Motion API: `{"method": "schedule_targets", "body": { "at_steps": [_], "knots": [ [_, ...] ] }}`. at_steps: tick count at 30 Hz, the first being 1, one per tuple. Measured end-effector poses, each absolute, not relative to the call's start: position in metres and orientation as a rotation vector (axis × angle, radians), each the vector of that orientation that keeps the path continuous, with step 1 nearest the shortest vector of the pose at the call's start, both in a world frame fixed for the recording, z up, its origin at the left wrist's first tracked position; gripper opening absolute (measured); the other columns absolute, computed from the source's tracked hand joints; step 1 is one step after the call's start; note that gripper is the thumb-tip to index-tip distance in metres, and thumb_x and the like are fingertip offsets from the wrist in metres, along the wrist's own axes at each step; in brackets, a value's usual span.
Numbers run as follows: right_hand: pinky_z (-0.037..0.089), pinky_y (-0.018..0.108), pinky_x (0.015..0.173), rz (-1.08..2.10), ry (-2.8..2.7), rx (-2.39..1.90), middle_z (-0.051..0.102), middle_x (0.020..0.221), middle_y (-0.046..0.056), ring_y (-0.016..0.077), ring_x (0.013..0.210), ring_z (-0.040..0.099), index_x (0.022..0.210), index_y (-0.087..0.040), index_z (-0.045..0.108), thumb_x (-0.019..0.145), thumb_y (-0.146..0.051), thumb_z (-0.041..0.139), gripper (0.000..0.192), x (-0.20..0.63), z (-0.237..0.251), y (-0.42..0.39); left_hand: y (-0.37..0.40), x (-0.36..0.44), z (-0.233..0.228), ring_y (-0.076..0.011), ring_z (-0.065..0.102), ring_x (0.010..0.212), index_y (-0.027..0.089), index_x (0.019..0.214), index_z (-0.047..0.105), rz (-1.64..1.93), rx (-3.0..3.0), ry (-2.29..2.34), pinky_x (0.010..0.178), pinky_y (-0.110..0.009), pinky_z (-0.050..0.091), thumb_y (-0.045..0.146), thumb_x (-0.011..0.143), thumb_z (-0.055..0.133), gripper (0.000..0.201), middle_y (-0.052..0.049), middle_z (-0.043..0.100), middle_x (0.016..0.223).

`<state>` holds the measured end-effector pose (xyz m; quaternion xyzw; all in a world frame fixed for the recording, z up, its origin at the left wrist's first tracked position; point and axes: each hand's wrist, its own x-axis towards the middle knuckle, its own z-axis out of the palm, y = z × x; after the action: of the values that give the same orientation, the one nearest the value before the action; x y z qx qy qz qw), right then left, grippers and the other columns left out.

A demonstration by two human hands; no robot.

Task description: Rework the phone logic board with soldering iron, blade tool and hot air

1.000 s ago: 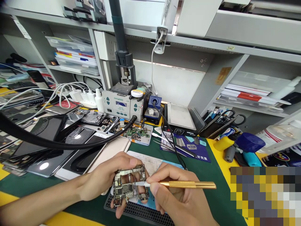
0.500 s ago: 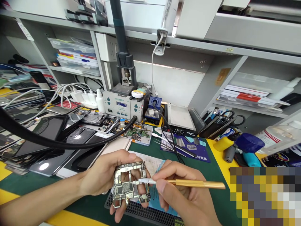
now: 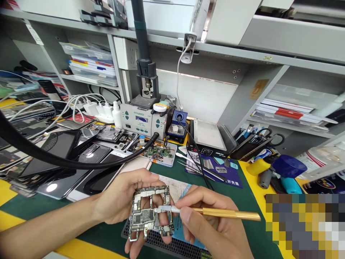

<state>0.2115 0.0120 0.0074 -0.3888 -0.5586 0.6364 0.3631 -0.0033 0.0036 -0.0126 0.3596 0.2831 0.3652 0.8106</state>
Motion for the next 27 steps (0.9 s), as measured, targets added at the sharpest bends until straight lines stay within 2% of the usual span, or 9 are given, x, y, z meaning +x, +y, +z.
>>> {"method": "schedule_targets", "body": {
  "at_steps": [3,9,18,27],
  "knots": [
    [0.041,0.023,0.048,1.644,-1.428,-1.027,0.061,0.068,0.001,0.0103,0.05,0.057,0.078,-0.021,0.081,0.078,-0.047,0.086,0.026,0.2111,0.0079,0.0117,0.005,-0.0026,-0.0178,-0.0197,0.064,0.049,0.008,0.08,0.072,0.766,0.618,0.591,0.039,-0.024,0.04,0.049,0.083,0.048,0.048,-0.014,0.073,0.069],
    [0.042,0.023,0.049,1.657,-1.413,-1.045,0.061,0.068,0.001,0.0102,0.049,0.057,0.077,-0.021,0.082,0.075,-0.049,0.088,0.029,0.2102,0.0099,0.0103,0.0045,-0.0031,-0.0193,-0.0213,0.069,0.056,0.008,0.08,0.073,0.805,0.523,0.585,0.044,-0.023,0.047,0.046,0.08,0.058,0.041,-0.009,0.069,0.063],
    [0.041,0.024,0.049,1.655,-1.41,-1.052,0.061,0.065,0.002,0.0111,0.049,0.058,0.077,-0.022,0.081,0.075,-0.05,0.088,0.029,0.2104,0.0081,0.0119,0.0041,-0.0036,-0.0135,-0.0194,0.068,0.052,0.007,0.082,0.074,0.753,0.53,0.607,0.042,-0.022,0.045,0.046,0.089,0.047,0.048,-0.012,0.07,0.065],
    [0.042,0.023,0.049,1.663,-1.4,-1.04,0.061,0.068,0.001,0.0105,0.05,0.057,0.077,-0.021,0.082,0.075,-0.049,0.088,0.029,0.2099,0.0081,0.0112,0.0044,-0.0046,-0.0149,-0.0161,0.067,0.054,0.008,0.08,0.074,0.773,0.513,0.598,0.048,-0.02,0.05,0.048,0.086,0.056,0.044,-0.009,0.069,0.064]
  ]
}}
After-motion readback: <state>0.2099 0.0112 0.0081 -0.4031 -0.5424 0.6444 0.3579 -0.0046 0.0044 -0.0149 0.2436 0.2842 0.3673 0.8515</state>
